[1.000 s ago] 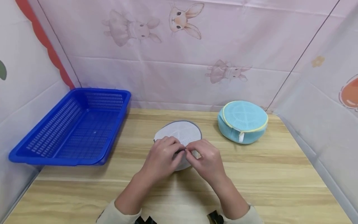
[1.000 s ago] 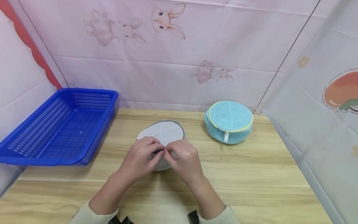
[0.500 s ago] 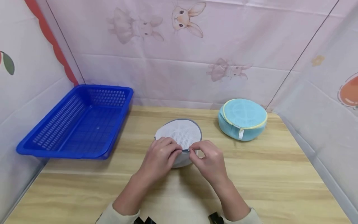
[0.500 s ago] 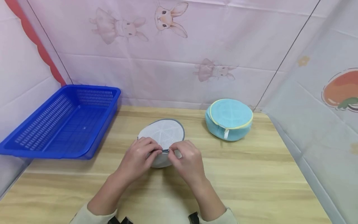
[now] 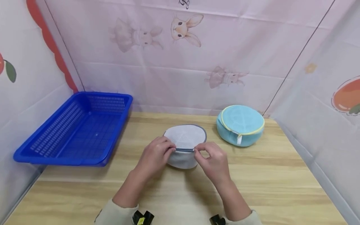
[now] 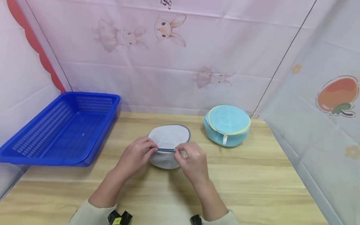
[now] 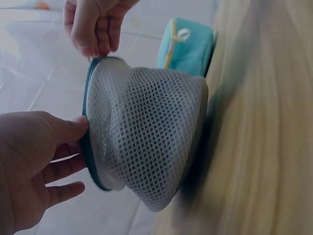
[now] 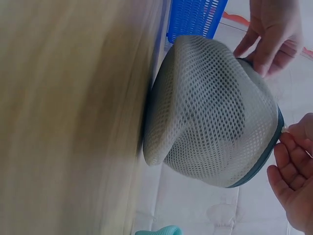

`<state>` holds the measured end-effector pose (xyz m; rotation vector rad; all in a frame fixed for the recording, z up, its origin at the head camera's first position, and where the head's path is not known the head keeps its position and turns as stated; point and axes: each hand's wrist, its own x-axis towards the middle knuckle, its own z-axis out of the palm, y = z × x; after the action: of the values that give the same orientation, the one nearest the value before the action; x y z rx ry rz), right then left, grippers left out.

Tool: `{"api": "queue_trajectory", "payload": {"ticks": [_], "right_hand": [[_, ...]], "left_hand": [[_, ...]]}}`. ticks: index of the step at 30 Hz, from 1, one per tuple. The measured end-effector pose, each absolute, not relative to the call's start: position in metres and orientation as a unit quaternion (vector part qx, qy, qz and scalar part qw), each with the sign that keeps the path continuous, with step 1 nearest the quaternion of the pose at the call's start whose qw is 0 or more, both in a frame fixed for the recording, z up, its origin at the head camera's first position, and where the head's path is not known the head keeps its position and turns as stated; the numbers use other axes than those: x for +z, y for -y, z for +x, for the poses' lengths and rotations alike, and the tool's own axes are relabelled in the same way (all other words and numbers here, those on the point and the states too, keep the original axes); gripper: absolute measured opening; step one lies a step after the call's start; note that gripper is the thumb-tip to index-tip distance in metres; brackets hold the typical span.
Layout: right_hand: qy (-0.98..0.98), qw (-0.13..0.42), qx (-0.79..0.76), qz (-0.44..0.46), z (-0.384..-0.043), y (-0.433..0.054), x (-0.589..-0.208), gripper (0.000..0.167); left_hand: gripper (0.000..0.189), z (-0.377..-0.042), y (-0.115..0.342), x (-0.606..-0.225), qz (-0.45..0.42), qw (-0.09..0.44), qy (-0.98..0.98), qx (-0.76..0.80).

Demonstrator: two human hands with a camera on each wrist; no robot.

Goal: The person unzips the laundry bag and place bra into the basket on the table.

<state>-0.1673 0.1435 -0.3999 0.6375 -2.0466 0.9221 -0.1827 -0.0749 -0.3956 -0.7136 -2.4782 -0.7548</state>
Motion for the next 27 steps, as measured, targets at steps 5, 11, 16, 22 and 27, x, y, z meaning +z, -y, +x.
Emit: {"api": "queue_trajectory", "payload": {"ticks": [5,11,16,22,27], "right_hand": [[0.824,0.378,0.357,0.227,-0.169,-0.141,-0.408,0.015],[0.823,0.376,0.364,0.221,-0.172,-0.133,-0.410,0.013],[0.818,0.364,0.372,0.245,-0.176,-0.127,-0.408,0.014],[0.825,0.329,0.369,0.275,-0.181,-0.132,-0.405,0.010],[0.830,0.311,0.362,0.288,-0.189,-0.135,-0.397,0.004]], "left_hand": [[0.005,-0.185,0.076,-0.400,-0.228,0.198,0.915,-0.267],[0.004,-0.180,0.057,-0.394,-0.265,0.197,0.902,-0.278],[0.006,-0.181,0.044,-0.392,-0.294,0.211,0.888,-0.283],[0.004,-0.184,0.046,-0.390,-0.309,0.206,0.887,-0.276],[0.005,-0.191,0.049,-0.382,-0.310,0.198,0.884,-0.290]]}}
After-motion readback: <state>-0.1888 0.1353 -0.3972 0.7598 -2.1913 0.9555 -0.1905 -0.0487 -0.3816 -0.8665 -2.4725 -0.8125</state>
